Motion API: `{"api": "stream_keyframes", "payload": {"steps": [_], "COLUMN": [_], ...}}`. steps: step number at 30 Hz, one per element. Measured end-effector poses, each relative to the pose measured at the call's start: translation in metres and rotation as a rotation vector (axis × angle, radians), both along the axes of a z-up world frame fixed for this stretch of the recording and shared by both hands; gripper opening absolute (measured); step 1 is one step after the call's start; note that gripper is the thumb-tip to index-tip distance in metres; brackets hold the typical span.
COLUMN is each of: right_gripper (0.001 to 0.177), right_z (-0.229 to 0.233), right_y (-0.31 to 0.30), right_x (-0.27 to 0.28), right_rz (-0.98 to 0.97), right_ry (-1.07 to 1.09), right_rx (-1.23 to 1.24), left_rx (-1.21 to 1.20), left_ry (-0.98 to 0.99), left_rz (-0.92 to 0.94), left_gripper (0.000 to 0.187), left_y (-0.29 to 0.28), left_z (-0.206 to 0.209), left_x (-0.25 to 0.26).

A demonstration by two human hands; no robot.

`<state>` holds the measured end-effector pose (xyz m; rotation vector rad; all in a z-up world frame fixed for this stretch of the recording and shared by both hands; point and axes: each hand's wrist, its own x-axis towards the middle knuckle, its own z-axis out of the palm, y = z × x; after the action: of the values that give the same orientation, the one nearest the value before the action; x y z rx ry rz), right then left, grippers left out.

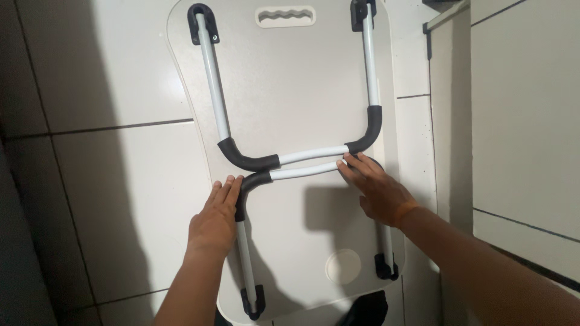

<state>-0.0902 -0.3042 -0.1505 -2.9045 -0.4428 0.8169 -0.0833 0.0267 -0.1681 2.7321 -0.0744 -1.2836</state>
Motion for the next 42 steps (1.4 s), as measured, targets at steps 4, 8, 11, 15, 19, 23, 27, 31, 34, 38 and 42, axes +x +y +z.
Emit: {"api": "stream_keyframes", "payload": {"steps": [4, 8, 11, 15, 19, 23, 27, 31, 34, 38, 42], "right_gripper": [0.086, 0.092, 0.093, 0.094, 0.089, 0.097, 0.091, 0.092, 0.098, 0.099, 0.096], "right_z": [0.007, 0.01, 0.015, 0.02, 0.017, 0.017, 0.013, 0.013, 0.018, 0.024, 0.027], "right_y": [0.009, 0.019, 0.022, 0.013, 0.021, 0.018, 0.019, 0.017, 0.02, 0.019, 0.023], "right_x": [-0.001, -0.001, -0.003, 0.006, 0.0, 0.003, 0.002, 0.003, 0.005, 0.011, 0.011], "right_rz": [0.054, -0.012, 0.007, 0.005, 0.107, -0.014, -0.02, 0.014, -0.06, -0.092, -0.128], "right_ry": [-0.031, -0.028, 0.003, 0.04, 0.015, 0.103, 0.138, 0.146, 0.278, 0.301, 0.326], "right_rx": [-0.095, -0.077, -0.085, -0.078, -0.169, -0.117, -0.15, -0.195, -0.232, -0.187, -0.21], "left_rx": [-0.055, -0.102, -0.064, -0.089, -0.072, -0.087, -0.055, -0.018, -0.024, -0.037, -0.004], "left_ry": [-0.079, -0.126, -0.086, -0.14, -0.106, -0.119, -0.067, -0.01, 0.008, 0.011, 0.081], "left_rz": [0.028, 0.035, 0.025, 0.057, 0.006, 0.017, 0.008, -0.014, 0.015, 0.016, 0.007], "left_gripper": [0.085, 0.074, 0.073, 0.068, 0.063, 0.061, 0.061, 0.082, 0.077, 0.069, 0.069], "left_y": [0.002, 0.003, 0.007, 0.001, 0.01, 0.006, 0.007, 0.003, 0.004, 0.003, 0.002], "left_z": [-0.008, -0.015, -0.011, -0.016, -0.021, -0.023, -0.019, -0.012, -0.008, -0.004, 0.002], "left_x": [-0.005, -0.006, -0.009, -0.004, -0.008, -0.006, -0.004, 0.002, 0.005, 0.005, 0.009]}}
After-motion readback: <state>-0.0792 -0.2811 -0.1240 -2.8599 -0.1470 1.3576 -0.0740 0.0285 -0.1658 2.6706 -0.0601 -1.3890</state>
